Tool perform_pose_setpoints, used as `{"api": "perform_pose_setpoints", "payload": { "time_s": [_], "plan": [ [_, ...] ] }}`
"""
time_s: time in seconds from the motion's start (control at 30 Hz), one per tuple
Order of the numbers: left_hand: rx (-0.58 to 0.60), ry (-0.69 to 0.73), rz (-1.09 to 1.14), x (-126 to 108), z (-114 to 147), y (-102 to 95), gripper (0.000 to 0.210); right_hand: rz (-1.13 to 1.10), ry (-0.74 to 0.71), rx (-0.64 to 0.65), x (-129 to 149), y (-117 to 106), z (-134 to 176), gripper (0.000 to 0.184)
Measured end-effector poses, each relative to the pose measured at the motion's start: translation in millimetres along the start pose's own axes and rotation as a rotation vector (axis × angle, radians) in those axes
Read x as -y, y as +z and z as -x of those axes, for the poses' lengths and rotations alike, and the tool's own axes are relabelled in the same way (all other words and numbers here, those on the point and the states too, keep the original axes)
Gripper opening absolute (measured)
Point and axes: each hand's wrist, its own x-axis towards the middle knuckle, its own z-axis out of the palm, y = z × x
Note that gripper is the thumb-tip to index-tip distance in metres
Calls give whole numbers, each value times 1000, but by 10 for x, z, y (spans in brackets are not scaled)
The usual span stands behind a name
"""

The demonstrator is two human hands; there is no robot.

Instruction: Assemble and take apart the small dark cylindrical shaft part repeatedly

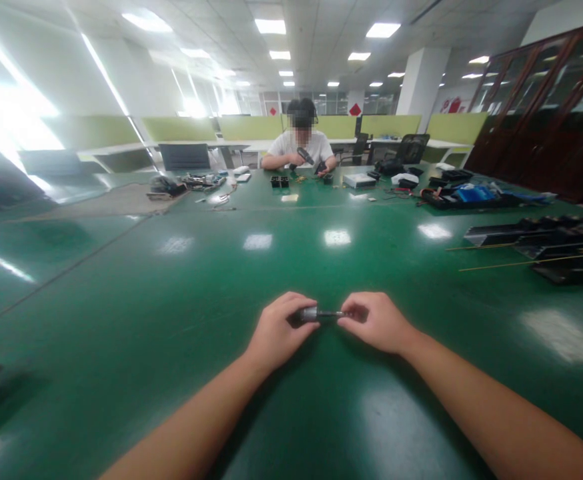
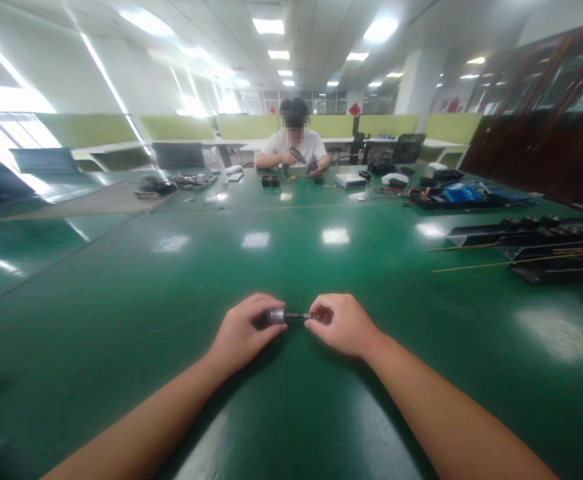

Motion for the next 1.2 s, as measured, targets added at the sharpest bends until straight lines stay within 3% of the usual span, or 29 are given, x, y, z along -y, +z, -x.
{"api": "perform_pose_setpoints", "payload": {
  "time_s": [0.5,0.67,0.73,0.9,1.07,1.2],
  "plan": [
    [-14,-27,-25,20,-10,-20,25,-2,23,-15,2,-24,-9,4],
    [-157,-231,-83,121,-43,-45,29,-9,22,-1,11,-18,4,6],
    [-196,-350,16,182,-56,-38,34,-11,19,5,15,-15,10,6],
    [-295,-524,525,224,-76,-62,52,-2,23,24,6,-5,14,8],
    [-407,-634,706,141,-88,-330,55,-11,15,43,-12,18,12,9],
    [-430,-655,569,118,32,-747,57,-30,19,44,-24,39,14,9]
  ]
}}
